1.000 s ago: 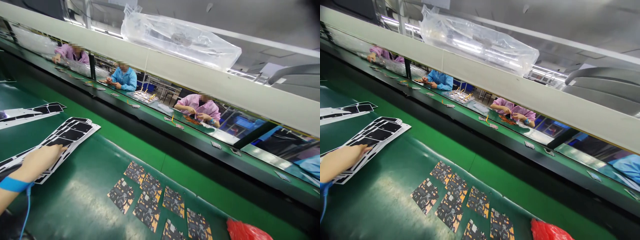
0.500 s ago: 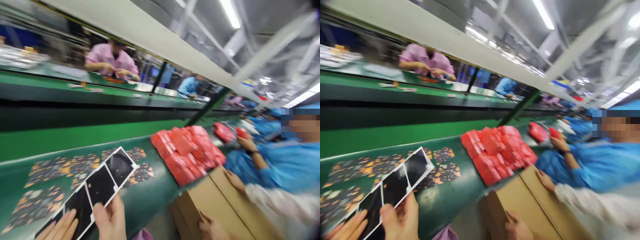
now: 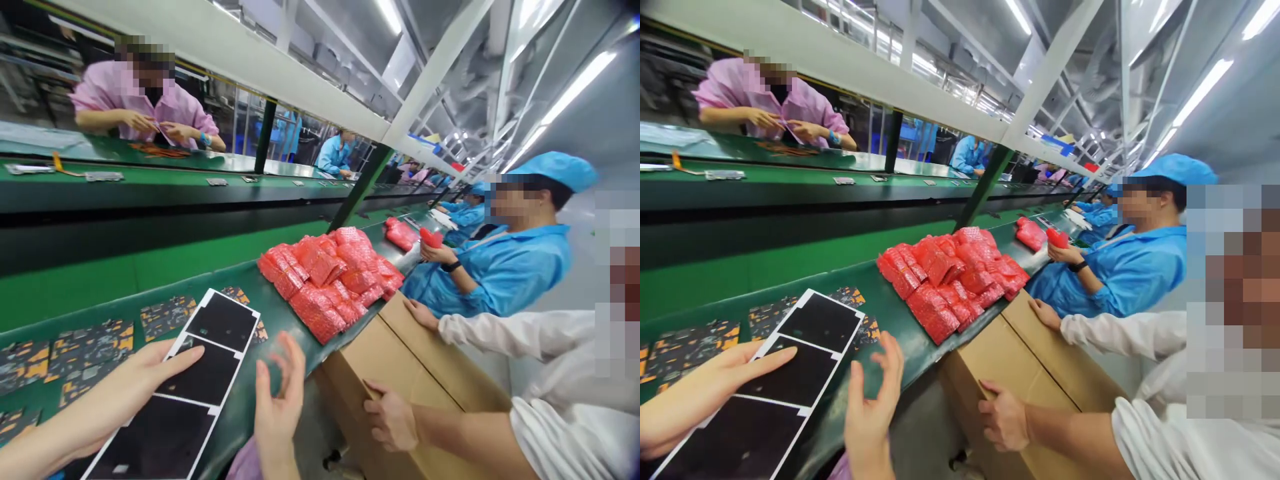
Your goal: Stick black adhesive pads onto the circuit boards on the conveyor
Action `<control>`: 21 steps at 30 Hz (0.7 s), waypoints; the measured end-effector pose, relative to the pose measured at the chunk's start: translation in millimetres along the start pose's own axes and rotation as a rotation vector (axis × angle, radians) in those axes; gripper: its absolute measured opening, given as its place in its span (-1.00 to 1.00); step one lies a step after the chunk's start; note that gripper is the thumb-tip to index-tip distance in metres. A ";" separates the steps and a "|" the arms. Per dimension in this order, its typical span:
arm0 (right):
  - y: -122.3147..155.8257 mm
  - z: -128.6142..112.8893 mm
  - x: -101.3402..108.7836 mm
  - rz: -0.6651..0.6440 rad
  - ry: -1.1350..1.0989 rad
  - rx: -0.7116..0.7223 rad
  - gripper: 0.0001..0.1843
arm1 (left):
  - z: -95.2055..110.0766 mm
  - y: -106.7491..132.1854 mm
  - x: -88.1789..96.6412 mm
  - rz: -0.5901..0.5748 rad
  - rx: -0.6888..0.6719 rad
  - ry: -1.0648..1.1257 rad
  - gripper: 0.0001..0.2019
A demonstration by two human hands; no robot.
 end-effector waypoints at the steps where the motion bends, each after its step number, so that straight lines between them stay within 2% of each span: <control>1: -8.8 -5.3 5.2 -0.057 0.134 0.121 -0.54 | 4.5 2.2 -3.1 -0.047 0.011 -0.010 -0.29; 2: -17.8 -11.4 6.4 -0.188 0.233 0.216 -0.54 | 8.9 5.3 -5.7 -0.085 0.009 -0.054 -0.32; 4: -32.6 -23.4 2.9 -0.487 0.326 0.300 -0.53 | 15.2 12.6 -9.0 -0.133 -0.031 -0.213 -0.36; 6: -41.1 -33.2 -2.9 -0.692 0.307 0.281 -0.54 | 14.5 18.4 -10.5 -0.181 -0.064 -0.334 -0.37; 8: -42.2 -37.9 -8.4 -0.804 0.230 0.220 -0.57 | 8.1 21.8 -10.3 -0.239 -0.073 -0.377 -0.40; 12: -31.4 -34.0 -13.5 -0.900 0.100 0.083 -0.63 | -4.9 25.0 -7.1 -0.275 -0.025 -0.371 -0.46; 18: -26.4 -37.2 -14.4 -0.946 0.007 0.025 -0.59 | -6.2 34.6 -8.5 -0.300 -0.040 -0.363 -0.40; 21: -28.8 -39.7 -20.7 -0.978 -0.029 -0.025 -0.57 | -6.7 41.1 -7.7 -0.262 -0.024 -0.384 -0.43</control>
Point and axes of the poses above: each hand's wrist, its own y-axis away from the middle knuckle, its own x-axis out of the back of the hand, z = x × y, the point moved 3 cm from there along -y, towards the middle knuckle, and after that the axes turned 10 degrees about -z, right-handed, at the moved point
